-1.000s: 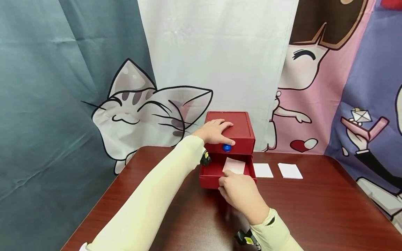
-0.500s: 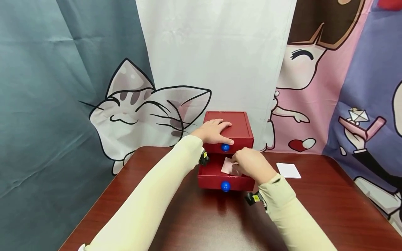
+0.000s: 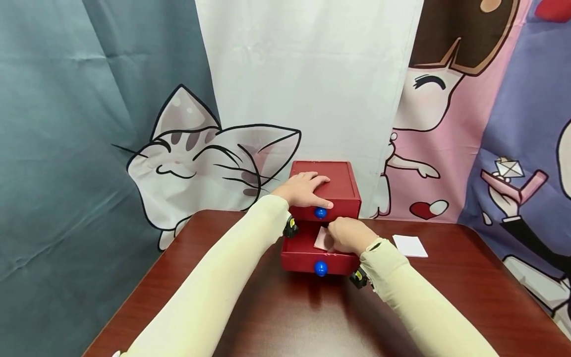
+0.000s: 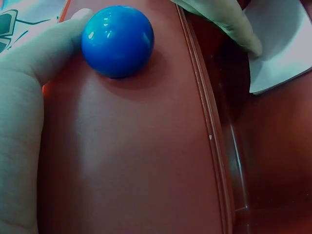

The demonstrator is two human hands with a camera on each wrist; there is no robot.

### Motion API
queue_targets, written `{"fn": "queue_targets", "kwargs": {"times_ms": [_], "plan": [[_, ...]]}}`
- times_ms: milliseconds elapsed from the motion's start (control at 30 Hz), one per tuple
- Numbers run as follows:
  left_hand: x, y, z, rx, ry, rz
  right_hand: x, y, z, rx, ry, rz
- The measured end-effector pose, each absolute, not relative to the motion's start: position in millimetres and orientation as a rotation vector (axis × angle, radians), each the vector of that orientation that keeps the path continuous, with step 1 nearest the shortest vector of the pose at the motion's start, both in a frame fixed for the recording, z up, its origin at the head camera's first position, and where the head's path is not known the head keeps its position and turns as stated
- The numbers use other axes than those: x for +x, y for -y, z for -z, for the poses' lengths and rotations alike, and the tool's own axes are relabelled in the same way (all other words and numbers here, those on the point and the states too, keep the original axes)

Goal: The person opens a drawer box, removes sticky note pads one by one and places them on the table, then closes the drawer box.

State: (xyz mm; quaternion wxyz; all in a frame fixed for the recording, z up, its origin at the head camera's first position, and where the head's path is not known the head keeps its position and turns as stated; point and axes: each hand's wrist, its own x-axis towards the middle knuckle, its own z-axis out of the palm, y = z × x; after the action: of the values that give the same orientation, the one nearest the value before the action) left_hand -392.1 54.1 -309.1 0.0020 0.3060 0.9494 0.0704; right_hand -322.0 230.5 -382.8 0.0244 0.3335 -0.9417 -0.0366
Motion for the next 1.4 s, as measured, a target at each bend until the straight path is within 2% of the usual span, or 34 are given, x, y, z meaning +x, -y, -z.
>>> {"fn": "queue_targets", "kwargs": {"times_ms": [533,767,1400], "plan": [[-392.4,-52.9,313.6,0.956,-2.991,-0.217,-326.7,-238.1,394.1,1.134,2.744,0.069],[-392.6,-54.3,313.2,0.952,-2.994,-0.22,-322.7,-238.1,393.4,1.102,2.695,0.089],[-392.4,-54.6,309.7,0.93,-2.982,-0.297,-309.5,-264.4,357.3,1.118,2.826,-0.34]]}}
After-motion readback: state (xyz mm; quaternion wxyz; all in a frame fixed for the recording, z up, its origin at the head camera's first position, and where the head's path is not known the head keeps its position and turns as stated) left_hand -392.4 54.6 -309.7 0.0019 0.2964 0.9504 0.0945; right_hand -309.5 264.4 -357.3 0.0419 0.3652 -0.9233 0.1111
